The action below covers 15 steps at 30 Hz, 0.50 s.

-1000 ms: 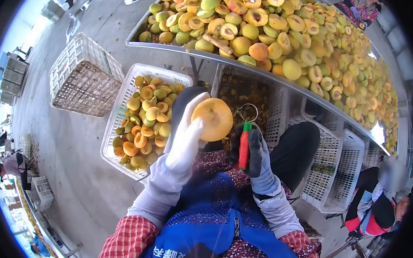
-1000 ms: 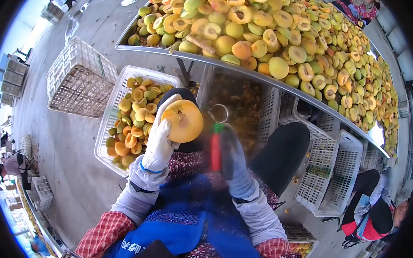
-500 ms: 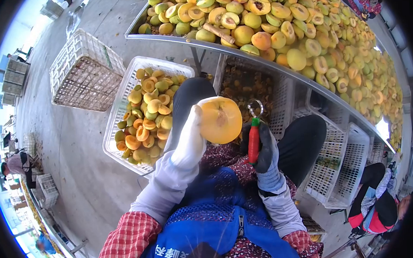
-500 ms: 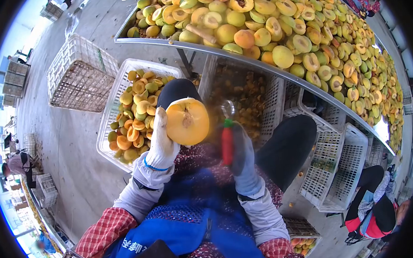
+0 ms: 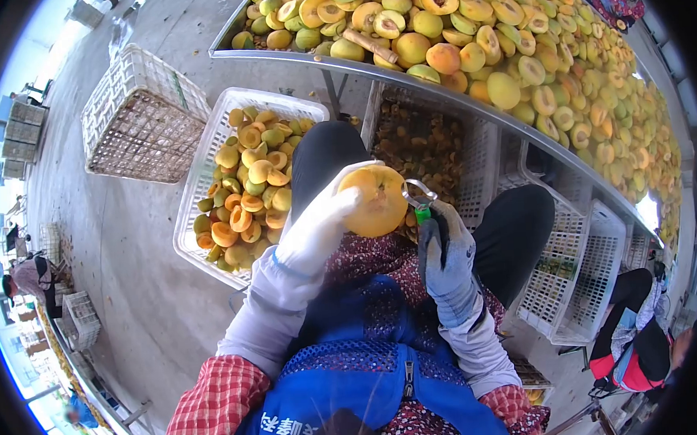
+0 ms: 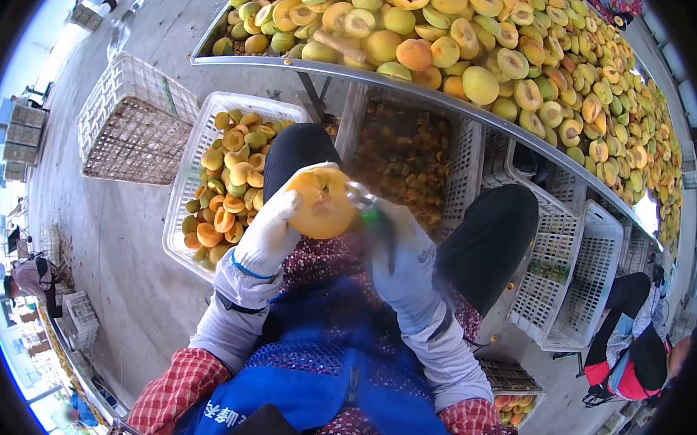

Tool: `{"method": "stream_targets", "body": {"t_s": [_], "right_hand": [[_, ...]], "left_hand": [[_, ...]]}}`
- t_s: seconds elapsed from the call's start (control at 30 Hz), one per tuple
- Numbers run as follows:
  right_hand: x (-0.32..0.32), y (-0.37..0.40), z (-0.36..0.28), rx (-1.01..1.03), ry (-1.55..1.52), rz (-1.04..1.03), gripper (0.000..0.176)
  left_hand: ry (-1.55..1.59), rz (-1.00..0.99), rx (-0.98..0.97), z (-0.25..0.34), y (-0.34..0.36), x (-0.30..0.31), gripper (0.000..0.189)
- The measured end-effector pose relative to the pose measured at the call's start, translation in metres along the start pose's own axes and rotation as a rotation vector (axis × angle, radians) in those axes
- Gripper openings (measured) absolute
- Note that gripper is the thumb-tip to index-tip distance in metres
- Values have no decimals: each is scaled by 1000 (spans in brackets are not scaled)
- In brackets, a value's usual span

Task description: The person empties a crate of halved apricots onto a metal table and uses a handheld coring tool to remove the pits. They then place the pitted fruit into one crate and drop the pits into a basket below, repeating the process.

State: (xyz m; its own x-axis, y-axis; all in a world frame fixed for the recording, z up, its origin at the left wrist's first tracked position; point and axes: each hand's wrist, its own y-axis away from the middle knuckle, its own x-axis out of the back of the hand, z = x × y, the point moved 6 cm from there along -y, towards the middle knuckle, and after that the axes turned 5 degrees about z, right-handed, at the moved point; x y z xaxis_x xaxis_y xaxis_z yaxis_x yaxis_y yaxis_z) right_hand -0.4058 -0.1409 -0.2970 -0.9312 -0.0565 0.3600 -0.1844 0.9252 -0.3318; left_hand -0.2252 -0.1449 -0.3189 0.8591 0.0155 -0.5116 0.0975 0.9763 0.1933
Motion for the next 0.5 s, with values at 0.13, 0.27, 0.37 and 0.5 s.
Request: {"method": "stream_targets", "body": {"t_s": [0.13, 0.27, 0.37, 0.5], "right_hand": [[-7, -3, -17, 118, 179, -24, 43], [-11, 2, -9, 75, 225, -131, 50], [-10, 1, -11, 100, 288, -156, 45], [-12, -2, -18, 126, 381, -166, 32]], "left_hand": [[-93, 10, 67, 0, 4, -1, 50], [-363, 52, 69, 13, 5, 8, 48], [-353, 23, 49, 7, 0, 13, 53], [-252, 37, 30, 4, 0, 1, 54]]}}
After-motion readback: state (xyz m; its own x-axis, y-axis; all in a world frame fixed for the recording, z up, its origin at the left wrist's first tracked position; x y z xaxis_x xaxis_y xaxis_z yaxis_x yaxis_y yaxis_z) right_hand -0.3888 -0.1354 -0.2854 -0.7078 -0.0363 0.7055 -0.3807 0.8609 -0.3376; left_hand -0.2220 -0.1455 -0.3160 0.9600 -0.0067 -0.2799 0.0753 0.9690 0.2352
